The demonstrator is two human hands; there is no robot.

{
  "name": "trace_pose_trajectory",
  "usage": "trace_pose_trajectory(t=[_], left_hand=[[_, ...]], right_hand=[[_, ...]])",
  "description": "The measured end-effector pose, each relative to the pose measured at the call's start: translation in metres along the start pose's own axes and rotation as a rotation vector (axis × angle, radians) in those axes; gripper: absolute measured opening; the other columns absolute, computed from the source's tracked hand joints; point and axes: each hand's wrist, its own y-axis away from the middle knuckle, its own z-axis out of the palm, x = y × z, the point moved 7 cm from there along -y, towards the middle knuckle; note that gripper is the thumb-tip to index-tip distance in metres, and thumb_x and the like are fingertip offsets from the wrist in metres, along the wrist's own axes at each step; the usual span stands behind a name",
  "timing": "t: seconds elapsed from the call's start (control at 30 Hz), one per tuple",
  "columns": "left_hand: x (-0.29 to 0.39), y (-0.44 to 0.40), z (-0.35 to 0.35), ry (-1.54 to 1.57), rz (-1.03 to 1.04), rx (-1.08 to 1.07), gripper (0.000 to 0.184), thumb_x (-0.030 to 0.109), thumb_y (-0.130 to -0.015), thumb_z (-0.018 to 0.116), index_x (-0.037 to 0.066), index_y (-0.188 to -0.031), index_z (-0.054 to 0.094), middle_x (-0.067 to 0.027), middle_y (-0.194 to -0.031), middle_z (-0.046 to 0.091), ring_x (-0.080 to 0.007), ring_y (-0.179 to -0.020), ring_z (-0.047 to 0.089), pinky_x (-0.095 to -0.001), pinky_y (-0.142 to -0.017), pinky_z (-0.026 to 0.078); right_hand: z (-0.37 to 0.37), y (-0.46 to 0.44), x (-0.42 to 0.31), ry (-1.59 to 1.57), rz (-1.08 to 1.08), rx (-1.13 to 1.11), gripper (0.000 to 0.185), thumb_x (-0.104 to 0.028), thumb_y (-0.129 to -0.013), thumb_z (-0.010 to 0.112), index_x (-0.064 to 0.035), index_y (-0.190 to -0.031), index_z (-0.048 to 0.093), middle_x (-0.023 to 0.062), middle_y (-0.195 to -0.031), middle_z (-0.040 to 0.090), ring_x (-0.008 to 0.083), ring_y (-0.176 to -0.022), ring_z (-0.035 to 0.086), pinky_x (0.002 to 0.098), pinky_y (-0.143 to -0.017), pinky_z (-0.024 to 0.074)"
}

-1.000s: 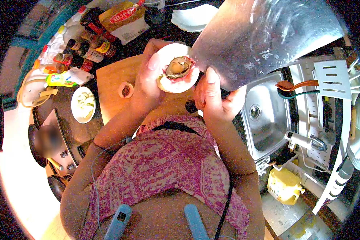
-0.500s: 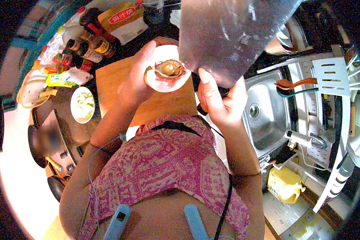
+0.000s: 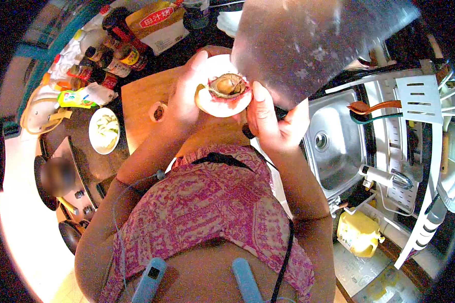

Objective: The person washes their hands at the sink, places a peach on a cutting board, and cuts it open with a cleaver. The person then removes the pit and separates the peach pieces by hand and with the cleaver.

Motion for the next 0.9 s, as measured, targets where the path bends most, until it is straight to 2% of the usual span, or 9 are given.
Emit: trace_pose_trajectory(t=[0.03, 0.1, 0.23, 0.3, 0.37, 0.43, 0.47, 0.57, 0.9], left_hand=[[0.000, 0.001, 0.003, 0.002, 0.001, 0.000, 0.039, 0.035, -0.098, 0.036, 0.001, -0.101, 0.056, -0.0056, -0.090, 0.059, -0.0107, -0.075, 0.058, -0.0233, -0.064, 0.047], [-0.007, 0.004, 0.006, 0.168, -0.121, 0.025, 0.040, 0.038, -0.097, 0.037, 0.002, -0.101, 0.055, -0.0071, -0.087, 0.061, -0.0133, -0.065, 0.060, -0.0242, -0.051, 0.047], [0.004, -0.001, -0.002, -0.007, -0.208, 0.026, 0.057, 0.053, -0.092, 0.034, 0.002, -0.108, 0.054, -0.0125, -0.094, 0.064, -0.0219, -0.077, 0.065, -0.0329, -0.062, 0.055], [0.014, 0.000, 0.004, -0.073, -0.244, -0.258, 0.062, 0.056, -0.092, 0.028, 0.003, -0.112, 0.052, -0.0123, -0.094, 0.064, -0.0213, -0.068, 0.064, -0.0307, -0.047, 0.051], [0.000, -0.002, -0.007, -0.116, -0.255, -0.197, 0.061, 0.056, -0.091, 0.028, 0.004, -0.115, 0.051, -0.0110, -0.093, 0.064, -0.0189, -0.061, 0.062, -0.0275, -0.039, 0.045], [0.007, 0.003, 0.001, 0.150, -0.244, -0.308, 0.043, 0.045, -0.090, 0.048, 0.006, -0.110, 0.052, -0.0069, -0.088, 0.063, -0.0149, -0.057, 0.059, -0.0238, -0.046, 0.045], [0.002, 0.004, -0.009, 0.059, -0.223, -0.174, 0.042, 0.035, -0.086, 0.058, 0.006, -0.114, 0.050, -0.0072, -0.093, 0.062, -0.0131, -0.058, 0.057, -0.0236, -0.048, 0.046], [0.007, 0.009, -0.008, -0.069, -0.135, -0.165, 0.050, 0.028, -0.082, 0.063, 0.007, -0.122, 0.042, -0.0082, -0.094, 0.060, -0.0116, -0.060, 0.057, -0.0230, -0.047, 0.045], [0.013, 0.004, -0.008, -0.037, -0.077, -0.154, 0.044, 0.034, -0.085, 0.054, 0.010, -0.118, 0.038, -0.0073, -0.085, 0.057, -0.0096, -0.054, 0.053, -0.0204, -0.037, 0.039]], right_hand=[[0.003, 0.000, -0.002, 0.087, -0.068, 0.059, 0.019, -0.005, -0.091, 0.056, -0.0031, -0.109, 0.050, 0.0045, -0.071, 0.060, 0.0063, -0.050, 0.051, 0.0198, -0.042, 0.0368], [0.006, -0.002, -0.009, 0.060, -0.085, 0.155, 0.017, -0.005, -0.092, 0.054, -0.0033, -0.108, 0.048, 0.0038, -0.066, 0.057, 0.0066, -0.047, 0.049, 0.0208, -0.040, 0.0347], [-0.001, -0.001, -0.003, 0.060, -0.031, 0.010, 0.018, -0.003, -0.094, 0.048, -0.0061, -0.109, 0.039, 0.0025, -0.055, 0.044, 0.0085, -0.038, 0.037, 0.0240, -0.033, 0.0301], [0.000, -0.001, -0.009, 0.071, -0.049, -0.038, 0.016, -0.003, -0.094, 0.047, -0.0051, -0.108, 0.039, 0.0021, -0.053, 0.041, 0.0089, -0.037, 0.036, 0.0240, -0.033, 0.0295], [-0.003, 0.001, -0.009, 0.043, 0.005, 0.008, 0.012, -0.003, -0.092, 0.053, -0.0041, -0.100, 0.045, 0.0020, -0.054, 0.049, 0.0079, -0.039, 0.043, 0.0224, -0.036, 0.0317], [-0.001, 0.001, -0.009, 0.093, 0.024, 0.041, 0.012, -0.003, -0.092, 0.053, -0.0040, -0.099, 0.044, 0.0024, -0.054, 0.049, 0.0083, -0.038, 0.043, 0.0227, -0.036, 0.0317], [-0.002, 0.000, -0.009, 0.093, 0.022, 0.043, 0.012, -0.003, -0.092, 0.053, -0.0040, -0.099, 0.044, 0.0024, -0.054, 0.049, 0.0083, -0.038, 0.043, 0.0227, -0.036, 0.0317], [-0.003, -0.002, -0.009, 0.017, 0.011, 0.024, 0.012, -0.003, -0.092, 0.053, -0.0040, -0.099, 0.044, 0.0026, -0.054, 0.049, 0.0084, -0.038, 0.043, 0.0229, -0.035, 0.0317], [0.003, 0.001, -0.010, 0.000, 0.044, 0.028, 0.014, -0.004, -0.092, 0.054, -0.0038, -0.101, 0.043, 0.0020, -0.054, 0.049, 0.0072, -0.038, 0.042, 0.0227, -0.035, 0.0311]])
